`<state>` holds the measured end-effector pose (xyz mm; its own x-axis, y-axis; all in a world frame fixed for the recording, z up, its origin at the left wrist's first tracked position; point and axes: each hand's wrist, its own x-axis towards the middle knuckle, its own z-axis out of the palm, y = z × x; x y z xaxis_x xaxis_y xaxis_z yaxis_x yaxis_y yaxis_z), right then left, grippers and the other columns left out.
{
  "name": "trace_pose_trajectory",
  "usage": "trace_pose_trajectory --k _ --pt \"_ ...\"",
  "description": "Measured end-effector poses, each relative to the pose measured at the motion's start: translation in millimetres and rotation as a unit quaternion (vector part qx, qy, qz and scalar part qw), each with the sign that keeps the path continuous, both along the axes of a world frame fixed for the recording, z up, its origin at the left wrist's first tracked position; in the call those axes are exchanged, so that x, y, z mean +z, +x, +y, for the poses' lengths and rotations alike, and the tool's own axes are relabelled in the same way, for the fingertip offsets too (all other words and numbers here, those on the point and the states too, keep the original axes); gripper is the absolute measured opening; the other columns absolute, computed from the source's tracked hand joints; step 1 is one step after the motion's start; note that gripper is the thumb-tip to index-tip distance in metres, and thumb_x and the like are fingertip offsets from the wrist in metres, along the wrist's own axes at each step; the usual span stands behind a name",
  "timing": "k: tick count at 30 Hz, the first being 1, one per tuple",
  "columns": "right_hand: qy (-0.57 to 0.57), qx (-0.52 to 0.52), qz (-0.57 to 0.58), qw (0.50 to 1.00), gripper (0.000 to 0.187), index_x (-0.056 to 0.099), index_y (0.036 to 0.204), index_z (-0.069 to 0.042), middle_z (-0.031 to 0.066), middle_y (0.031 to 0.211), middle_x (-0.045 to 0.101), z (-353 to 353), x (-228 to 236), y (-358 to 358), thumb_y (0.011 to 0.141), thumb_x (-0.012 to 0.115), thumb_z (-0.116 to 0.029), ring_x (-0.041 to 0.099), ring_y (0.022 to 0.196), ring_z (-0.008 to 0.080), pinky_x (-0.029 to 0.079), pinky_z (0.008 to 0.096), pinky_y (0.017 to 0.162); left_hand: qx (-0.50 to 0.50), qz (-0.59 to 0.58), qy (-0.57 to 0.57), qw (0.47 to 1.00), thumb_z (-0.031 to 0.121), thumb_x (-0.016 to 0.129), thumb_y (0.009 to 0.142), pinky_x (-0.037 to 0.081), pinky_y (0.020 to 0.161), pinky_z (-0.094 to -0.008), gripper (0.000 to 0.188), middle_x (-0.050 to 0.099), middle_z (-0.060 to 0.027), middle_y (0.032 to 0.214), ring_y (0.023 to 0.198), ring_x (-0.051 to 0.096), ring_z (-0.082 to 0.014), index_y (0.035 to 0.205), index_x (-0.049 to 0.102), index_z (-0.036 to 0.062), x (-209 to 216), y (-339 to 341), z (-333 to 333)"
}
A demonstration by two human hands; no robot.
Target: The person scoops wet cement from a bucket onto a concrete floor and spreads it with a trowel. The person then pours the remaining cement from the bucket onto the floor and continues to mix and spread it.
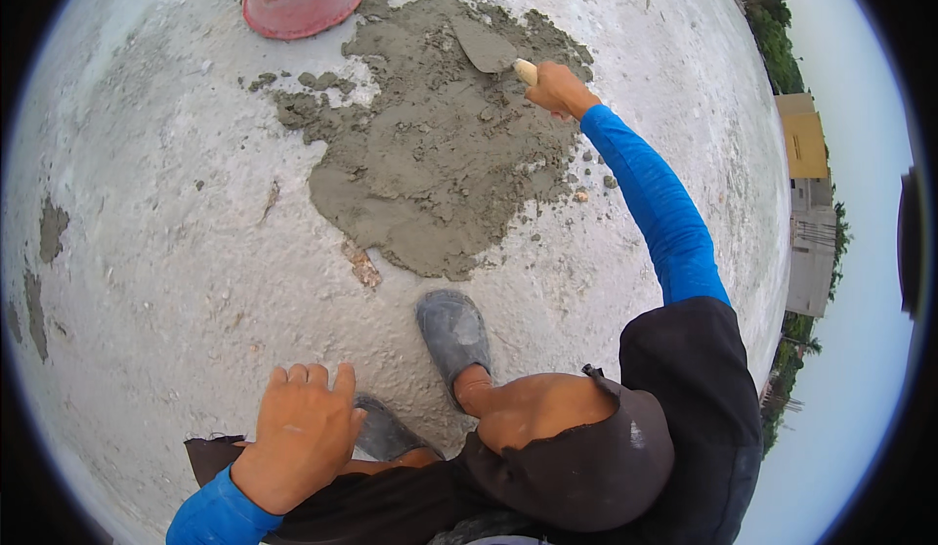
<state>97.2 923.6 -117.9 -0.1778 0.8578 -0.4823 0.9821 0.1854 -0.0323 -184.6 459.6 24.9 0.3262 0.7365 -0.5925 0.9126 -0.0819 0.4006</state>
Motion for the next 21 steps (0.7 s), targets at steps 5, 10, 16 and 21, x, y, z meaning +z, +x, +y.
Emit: trace_pose_trajectory --k 5,10,16,21 --pt "0.016 -0.156 -0.033 0.987 0.029 0.072 0.103 0.007 0.0153 0.077 0.072 46 -6 90 0.089 0.064 -0.017 0.071 0.060 0.0240 0.056 0.0419 0.051 0.006 0.012 0.002 1.000 0.031 0.073 0.094 0.049 0.084 -0.0473 0.054 0.070 -0.0198 0.097 0.094 0.066 -0.0351 0.135 0.063 -0.0021 -1 -8 0" --pt "0.014 -0.140 0.043 0.989 0.025 0.069 0.086 0.004 0.0123 0.068 0.068 65 17 92 0.088 0.064 -0.020 0.067 0.054 0.0228 0.054 0.0399 0.048 0.021 0.011 0.001 1.000 0.032 0.073 0.094 0.049 0.084 -0.0470 0.053 0.069 -0.0188 0.095 0.093 0.066 -0.0350 0.135 0.063 -0.0018 1 -11 -3" --pt "-0.036 -0.079 0.018 0.996 0.023 0.069 0.080 -0.001 0.0089 0.065 0.066 80 -26 26 0.089 0.061 -0.020 0.064 0.053 0.0237 0.054 0.0406 0.052 -0.005 0.017 -0.006 1.000 0.031 0.073 0.095 0.049 0.083 -0.0469 0.050 0.068 -0.0188 0.094 0.093 0.065 -0.0358 0.132 0.063 -0.0007 -22 -13 15" --pt "0.004 -0.232 -0.061 0.971 0.019 0.064 0.089 0.003 0.0094 0.063 0.059 68 -10 145 0.091 0.062 -0.015 0.057 0.051 0.0210 0.049 0.0422 0.051 0.037 0.065 -0.057 0.996 0.030 0.073 0.095 0.049 0.082 -0.0467 0.049 0.068 -0.0181 0.092 0.094 0.065 -0.0355 0.132 0.062 0.0002 -13 -27 -2"
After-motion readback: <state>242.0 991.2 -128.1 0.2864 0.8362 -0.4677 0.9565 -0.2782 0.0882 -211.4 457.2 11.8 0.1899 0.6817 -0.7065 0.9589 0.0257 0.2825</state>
